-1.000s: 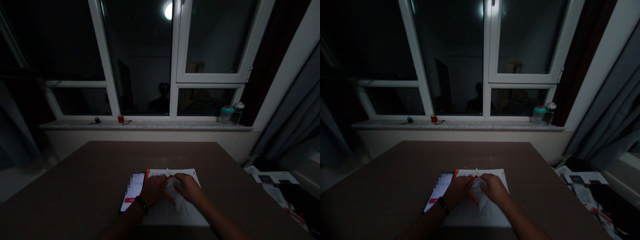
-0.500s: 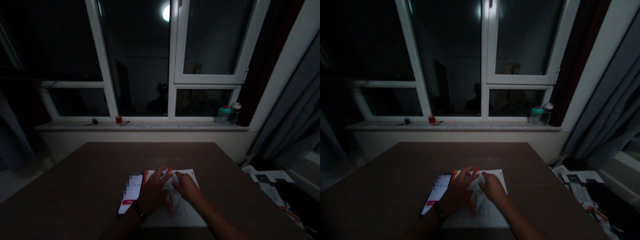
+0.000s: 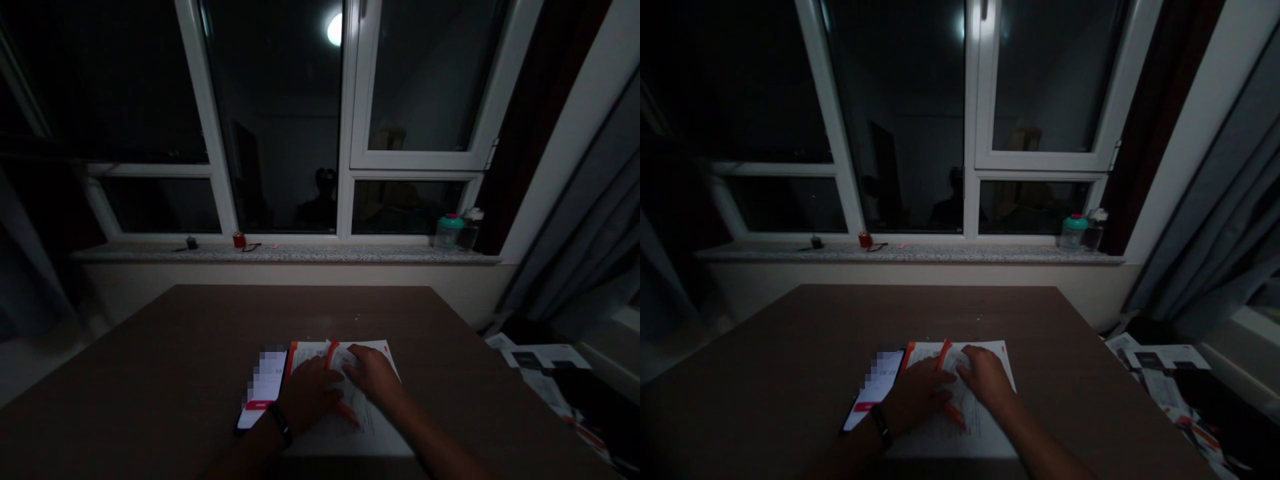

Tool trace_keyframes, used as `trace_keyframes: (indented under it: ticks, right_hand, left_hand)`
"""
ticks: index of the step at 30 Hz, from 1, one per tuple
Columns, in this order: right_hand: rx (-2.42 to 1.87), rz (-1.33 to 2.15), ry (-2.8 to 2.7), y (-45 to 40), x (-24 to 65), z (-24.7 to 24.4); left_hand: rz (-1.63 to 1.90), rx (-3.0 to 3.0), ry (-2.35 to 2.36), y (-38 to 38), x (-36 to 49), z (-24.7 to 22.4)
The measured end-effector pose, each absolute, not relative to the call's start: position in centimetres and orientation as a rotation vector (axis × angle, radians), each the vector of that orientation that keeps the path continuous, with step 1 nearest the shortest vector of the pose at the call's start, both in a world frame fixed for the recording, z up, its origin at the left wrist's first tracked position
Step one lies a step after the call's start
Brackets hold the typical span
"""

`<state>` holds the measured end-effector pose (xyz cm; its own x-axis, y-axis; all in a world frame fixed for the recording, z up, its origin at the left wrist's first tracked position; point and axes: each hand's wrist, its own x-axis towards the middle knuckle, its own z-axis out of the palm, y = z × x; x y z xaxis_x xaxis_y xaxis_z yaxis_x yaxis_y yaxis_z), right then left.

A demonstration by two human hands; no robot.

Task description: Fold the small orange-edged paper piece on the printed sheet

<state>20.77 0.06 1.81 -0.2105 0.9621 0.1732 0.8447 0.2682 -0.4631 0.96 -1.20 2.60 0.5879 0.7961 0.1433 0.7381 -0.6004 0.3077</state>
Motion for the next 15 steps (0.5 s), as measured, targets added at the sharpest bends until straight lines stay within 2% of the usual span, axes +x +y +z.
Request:
trace_keyframes:
  ticks: [10, 15]
  right_hand:
    - [-1.644, 0.348, -2.109, 0.14, 20.89, 1.63]
    - [-1.615, 0.343, -2.09, 0.27, 20.98, 1.11]
  left_hand:
    - [0.352, 2.609, 1.205, -1.73, 1.15, 3.41]
    - [0.48, 2.626, 1.199, -1.45, 1.13, 2.64]
